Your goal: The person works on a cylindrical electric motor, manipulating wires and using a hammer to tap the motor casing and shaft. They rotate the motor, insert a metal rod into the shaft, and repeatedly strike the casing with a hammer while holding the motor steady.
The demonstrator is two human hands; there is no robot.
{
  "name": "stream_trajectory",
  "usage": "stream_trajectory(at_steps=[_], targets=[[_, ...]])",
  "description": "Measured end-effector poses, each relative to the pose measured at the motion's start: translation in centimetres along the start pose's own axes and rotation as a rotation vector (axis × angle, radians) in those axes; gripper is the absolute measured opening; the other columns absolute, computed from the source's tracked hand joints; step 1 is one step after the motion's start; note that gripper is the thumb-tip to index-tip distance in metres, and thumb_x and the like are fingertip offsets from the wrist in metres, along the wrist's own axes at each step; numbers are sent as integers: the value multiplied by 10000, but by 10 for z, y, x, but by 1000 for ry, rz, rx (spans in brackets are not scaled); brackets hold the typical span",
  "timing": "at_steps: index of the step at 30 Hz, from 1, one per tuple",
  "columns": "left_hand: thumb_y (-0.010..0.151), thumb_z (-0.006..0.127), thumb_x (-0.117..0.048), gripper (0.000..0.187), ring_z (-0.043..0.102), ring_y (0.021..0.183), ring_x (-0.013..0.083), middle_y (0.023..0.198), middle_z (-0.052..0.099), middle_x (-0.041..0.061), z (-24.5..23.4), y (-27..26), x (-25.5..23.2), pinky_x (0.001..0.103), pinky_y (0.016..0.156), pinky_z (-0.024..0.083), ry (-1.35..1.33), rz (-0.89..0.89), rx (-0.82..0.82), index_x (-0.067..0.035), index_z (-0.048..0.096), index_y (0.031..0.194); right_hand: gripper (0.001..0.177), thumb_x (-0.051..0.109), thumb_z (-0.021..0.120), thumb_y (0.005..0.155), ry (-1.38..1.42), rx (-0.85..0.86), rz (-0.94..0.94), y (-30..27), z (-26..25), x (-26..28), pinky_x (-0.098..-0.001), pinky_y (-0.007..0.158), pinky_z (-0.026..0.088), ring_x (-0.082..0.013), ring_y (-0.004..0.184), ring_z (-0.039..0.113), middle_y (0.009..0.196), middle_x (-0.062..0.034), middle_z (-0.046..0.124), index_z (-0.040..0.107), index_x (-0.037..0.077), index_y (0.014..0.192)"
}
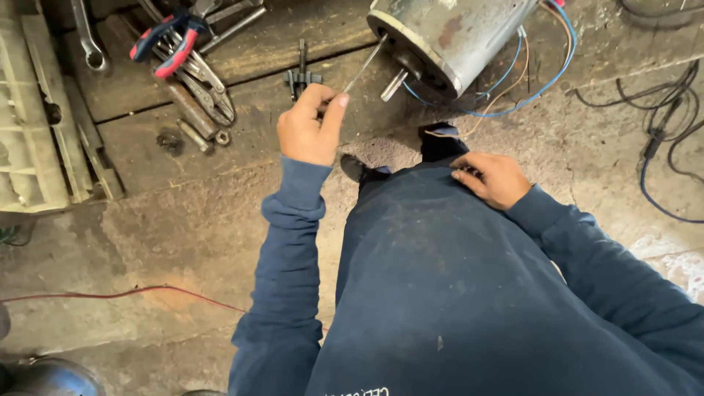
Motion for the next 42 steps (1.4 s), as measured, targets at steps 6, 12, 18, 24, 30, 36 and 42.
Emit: stream_trajectory(at_steps=[6,12,18,24,30,36,42], targets=[[949,750,-257,95,704,600,264,614,711,13,11,3,5,359,601,560,-47,-4,-71,-190,707,897,192,314,693,980,48,-30,-27,-1,-13,-8,-462,785,598,-325,957,734,989,-68,765,716,205,1137],[941,777,-302,135,708,606,289,637,708,18,7,-1,-15,391,577,561,96,8,-141,-189,718,897,197,310,682,992,37,-39,-25,3,-23,-4,-466,776,599,-328,948,736,976,-79,765,722,191,1144],[918,769,-328,108,710,635,307,643,706,12,6,-6,-25,424,593,552,164,-46,-144,-235,721,892,212,330,683,986,17,-31,-12,8,-16,-17,-478,792,596,-332,958,733,994,-78,766,719,211,1157],[905,790,-228,44,687,577,225,631,711,13,21,7,14,339,574,547,-105,-36,-109,-214,748,904,217,315,686,987,21,-14,7,13,-24,-9,-469,812,597,-328,975,735,1013,-71,770,719,207,1172],[899,782,-210,62,693,617,292,678,722,74,32,11,26,388,589,548,-182,0,-122,-216,751,953,222,314,708,979,-31,0,6,13,-22,-15,-463,817,592,-335,987,739,1004,-80,784,738,192,1161],[885,799,-248,59,676,574,197,643,712,24,35,2,21,323,572,554,-238,-30,-153,-250,766,934,235,315,721,970,-88,-13,-6,9,-17,-22,-471,820,596,-336,983,737,1011,-85,774,728,186,1166],[897,781,-283,66,680,578,244,632,702,59,46,1,26,353,573,545,-260,-36,-130,-231,753,926,227,343,716,967,-121,-11,-24,11,-18,-18,-488,818,594,-334,969,735,980,-68,767,720,209,1150]])
Point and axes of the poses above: each hand's wrist, its own y-axis towards the middle knuckle, its own z-axis out of the palm, x = y × z, the point moved 2 cm from there along y, towards the middle knuckle
